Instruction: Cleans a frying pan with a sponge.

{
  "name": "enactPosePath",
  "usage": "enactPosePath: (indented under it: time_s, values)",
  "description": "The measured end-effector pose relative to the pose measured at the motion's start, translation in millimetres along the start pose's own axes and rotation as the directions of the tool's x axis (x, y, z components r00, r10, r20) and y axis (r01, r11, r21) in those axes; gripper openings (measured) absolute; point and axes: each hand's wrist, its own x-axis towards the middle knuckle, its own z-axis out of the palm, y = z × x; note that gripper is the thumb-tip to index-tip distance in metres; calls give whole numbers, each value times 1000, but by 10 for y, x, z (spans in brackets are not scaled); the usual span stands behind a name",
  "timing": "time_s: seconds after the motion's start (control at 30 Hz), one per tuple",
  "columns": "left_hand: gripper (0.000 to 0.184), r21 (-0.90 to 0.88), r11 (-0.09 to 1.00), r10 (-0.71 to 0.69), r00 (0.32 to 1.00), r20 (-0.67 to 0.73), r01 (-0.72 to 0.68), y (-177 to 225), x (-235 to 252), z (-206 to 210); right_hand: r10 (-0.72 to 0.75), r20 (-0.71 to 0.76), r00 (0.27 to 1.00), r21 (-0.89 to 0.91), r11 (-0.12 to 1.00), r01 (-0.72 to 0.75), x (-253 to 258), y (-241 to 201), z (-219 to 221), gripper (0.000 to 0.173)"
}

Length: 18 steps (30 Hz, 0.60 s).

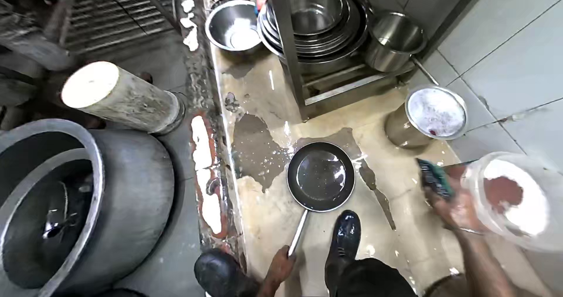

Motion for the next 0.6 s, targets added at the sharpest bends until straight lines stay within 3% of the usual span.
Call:
enactPosePath:
  time_s: [0.07,0.13,0.2,0.27,0.37,0.5,0.6]
  values:
    - [38,4,1000,-11,1000,21,11,-20,23,33,-19,206,978,-23,999,24,64,-262,566,44]
    - [41,9,1000,-10,999,33,10,-58,69,39,-23,424,906,-71,996,59,169,-561,1142,47]
    - [44,0,1000,-4,999,40,4,-97,97,34,-51,536,843,-100,987,123,263,-895,1637,51]
    - [46,-17,1000,-6,999,38,7,-93,78,13,-122,518,846,-126,968,217,322,-1127,2116,57]
    - [48,1,1000,-1,999,40,1,-58,39,-34,-309,417,854,-171,897,408,377,-1120,2840,71]
    - [47,14,1000,-4,999,35,4,-25,35,-64,-207,685,699,-217,857,467,268,-967,3215,91]
    - [48,31,1000,-4,1000,28,3,-18,65,-85,-213,742,635,-164,861,481,138,-840,3114,83]
